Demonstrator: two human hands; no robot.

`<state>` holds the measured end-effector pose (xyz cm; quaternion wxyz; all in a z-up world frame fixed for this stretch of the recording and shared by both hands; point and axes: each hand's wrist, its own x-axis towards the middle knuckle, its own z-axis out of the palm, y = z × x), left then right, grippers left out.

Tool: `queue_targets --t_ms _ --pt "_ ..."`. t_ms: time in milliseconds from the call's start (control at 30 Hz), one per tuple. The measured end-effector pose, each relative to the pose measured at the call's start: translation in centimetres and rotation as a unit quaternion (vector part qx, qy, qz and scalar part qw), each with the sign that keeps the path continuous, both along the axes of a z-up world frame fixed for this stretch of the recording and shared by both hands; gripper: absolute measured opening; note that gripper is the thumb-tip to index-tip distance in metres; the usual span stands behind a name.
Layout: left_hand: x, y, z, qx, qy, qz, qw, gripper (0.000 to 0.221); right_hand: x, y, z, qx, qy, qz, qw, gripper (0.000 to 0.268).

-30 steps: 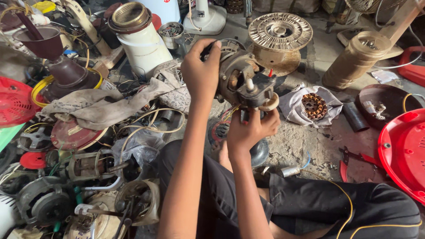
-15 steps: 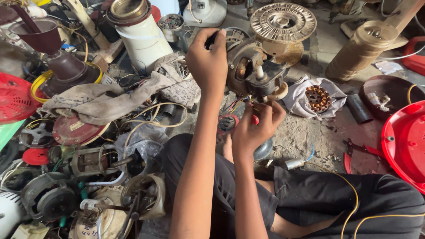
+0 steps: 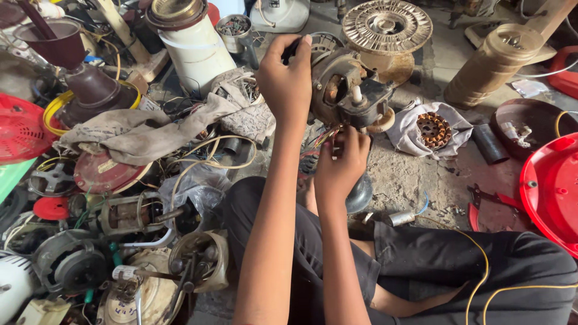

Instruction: The person sits on the floor and repairs a ceiling fan motor. They use pliers to strip the insulation from several wires and then twist the exposed ends together to create electrical connections.

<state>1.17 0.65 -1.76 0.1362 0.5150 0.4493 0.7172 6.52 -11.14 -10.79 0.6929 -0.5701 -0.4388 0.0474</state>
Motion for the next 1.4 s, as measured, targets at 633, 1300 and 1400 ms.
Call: queue_targets --t_ms 633,1300,1400 --pt "0.4 -0.3 -0.3 0.044 -0.017 0.029 0.998 0.019 2.4 -1.0 -0.8 0.006 0.123 0.139 0.983 0.02" --pt "-2.5 -1.6 -3.2 -0.006 -0.172 -0.213 0.962 0.033 6.5 -2.1 -5.5 0.085 0.357 0.259 0.893 0.033" --pt "-2.8 -4.1 -7.0 -0.065 -0.295 -0.187 0.935 0.032 6.9 -2.1 -6.4 0.051 0.352 0.22 0.908 0.035"
